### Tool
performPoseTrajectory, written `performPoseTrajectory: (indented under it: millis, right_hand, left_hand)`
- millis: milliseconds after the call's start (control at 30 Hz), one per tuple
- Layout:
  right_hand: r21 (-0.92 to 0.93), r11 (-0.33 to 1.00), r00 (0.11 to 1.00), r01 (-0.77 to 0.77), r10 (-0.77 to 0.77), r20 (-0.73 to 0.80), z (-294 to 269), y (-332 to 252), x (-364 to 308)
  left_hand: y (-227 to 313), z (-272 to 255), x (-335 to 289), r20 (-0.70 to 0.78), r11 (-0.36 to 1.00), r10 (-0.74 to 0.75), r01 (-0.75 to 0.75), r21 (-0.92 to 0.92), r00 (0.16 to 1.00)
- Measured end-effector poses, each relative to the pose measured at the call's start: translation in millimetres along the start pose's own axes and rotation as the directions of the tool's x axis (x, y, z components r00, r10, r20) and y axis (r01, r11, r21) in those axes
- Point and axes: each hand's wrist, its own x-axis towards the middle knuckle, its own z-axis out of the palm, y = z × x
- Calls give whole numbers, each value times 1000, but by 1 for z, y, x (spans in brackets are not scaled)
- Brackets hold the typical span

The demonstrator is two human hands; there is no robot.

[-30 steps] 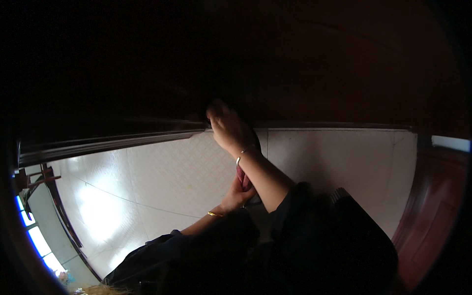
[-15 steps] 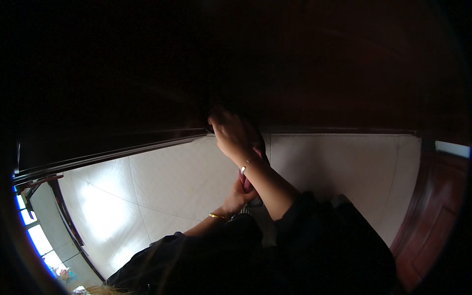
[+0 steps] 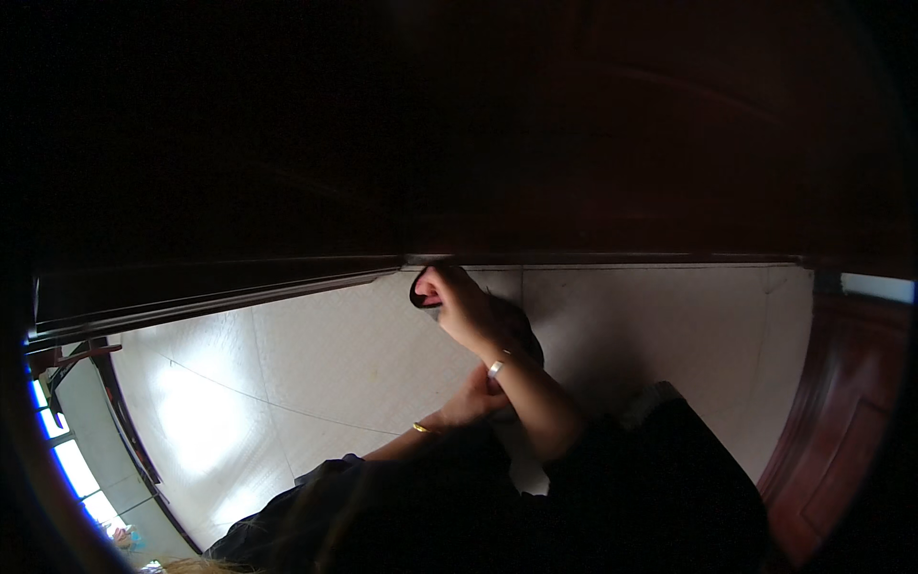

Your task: The person wipes a reddish-brown wooden door with a pink and grey cloth. They clean the flat surfaces, the carved decorative patterns, the door handle, and the door frame edges. The person opens the door to wipe the side edge and the bottom threshold area before closing it again.

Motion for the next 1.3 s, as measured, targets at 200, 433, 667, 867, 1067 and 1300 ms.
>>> performPoseTrajectory:
  millis: [200, 433, 667, 867, 1067, 1300]
  right_hand:
    - [-465, 883, 905, 61, -246, -347, -46, -39, -2]
    - [-919, -388, 952, 70, -251, 178, -6, 46, 22]
    - [-904, 382, 959, 191, -271, 88, -4, 27, -1]
    - [-911, 391, 962, -133, -171, -214, -29, 26, -40]
    - [-913, 372, 967, -167, -122, -226, -25, 29, -34]
    - [-840, 537, 993, 81, -112, 24, 15, 35, -12]
  left_hand:
    - [-12, 5, 10, 125, 989, 145, -138, -61, 982]
    - [-7, -1, 8, -55, 951, 196, -203, -234, 979]
    - [-30, -1, 4, -150, 896, 246, -283, -341, 958]
    - [-49, -19, 8, 176, 997, 45, -34, -63, 983]
    - [-39, -7, 3, 144, 956, 66, -22, -291, 987]
    - [-51, -26, 1, -52, 947, 111, -122, -297, 992]
